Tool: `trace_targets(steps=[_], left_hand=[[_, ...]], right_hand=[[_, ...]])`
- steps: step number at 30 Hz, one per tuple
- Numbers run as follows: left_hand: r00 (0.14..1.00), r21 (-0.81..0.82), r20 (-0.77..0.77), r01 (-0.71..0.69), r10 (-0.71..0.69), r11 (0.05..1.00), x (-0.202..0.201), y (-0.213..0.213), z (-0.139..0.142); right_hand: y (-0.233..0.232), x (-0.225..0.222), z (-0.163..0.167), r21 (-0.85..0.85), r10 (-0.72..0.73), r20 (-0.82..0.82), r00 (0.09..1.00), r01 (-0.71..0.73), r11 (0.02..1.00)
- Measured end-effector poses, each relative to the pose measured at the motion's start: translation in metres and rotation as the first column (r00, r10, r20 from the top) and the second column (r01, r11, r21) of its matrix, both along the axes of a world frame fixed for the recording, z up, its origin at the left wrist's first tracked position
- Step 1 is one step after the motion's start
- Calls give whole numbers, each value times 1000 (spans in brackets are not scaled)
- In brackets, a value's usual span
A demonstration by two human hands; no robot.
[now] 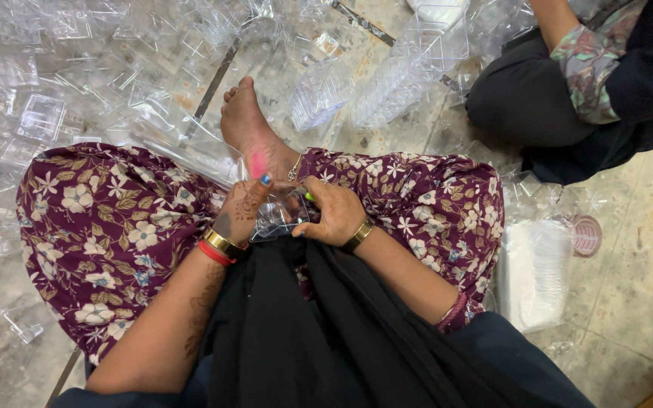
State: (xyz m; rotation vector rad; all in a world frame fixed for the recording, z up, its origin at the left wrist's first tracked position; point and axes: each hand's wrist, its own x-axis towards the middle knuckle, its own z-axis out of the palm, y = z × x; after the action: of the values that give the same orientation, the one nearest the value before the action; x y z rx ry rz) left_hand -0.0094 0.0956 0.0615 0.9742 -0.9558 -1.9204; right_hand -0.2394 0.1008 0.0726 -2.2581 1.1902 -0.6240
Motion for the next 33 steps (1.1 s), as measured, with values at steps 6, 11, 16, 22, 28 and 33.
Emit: trace_targets(steps=[6, 11, 16, 22, 28, 33], left_hand=[[996, -39, 68, 52, -49, 998, 2, -2, 5], [992, -77, 114, 66, -57, 995, 3, -4, 14], [976, -116, 214, 69, -43, 991, 5, -5, 17], [987, -111, 161, 11, 7, 994, 4, -5, 15], [991, -81, 132, 17, -6, 997, 2, -4, 12], [996, -51, 76, -33, 37, 998, 3, -2, 6]], right_hand=[[0, -2, -4, -47, -19, -87, 996, 15, 999], [-1, -3, -9, -42, -22, -111, 994, 17, 999], [-2, -7, -15, 19, 17, -73, 997, -15, 1000], [0, -9, -15, 49, 64, -116, 991, -59, 997], [-2, -1, -5, -110, 15, 48, 999, -10, 994], [1, -3, -11, -71, 0, -102, 995, -7, 997]])
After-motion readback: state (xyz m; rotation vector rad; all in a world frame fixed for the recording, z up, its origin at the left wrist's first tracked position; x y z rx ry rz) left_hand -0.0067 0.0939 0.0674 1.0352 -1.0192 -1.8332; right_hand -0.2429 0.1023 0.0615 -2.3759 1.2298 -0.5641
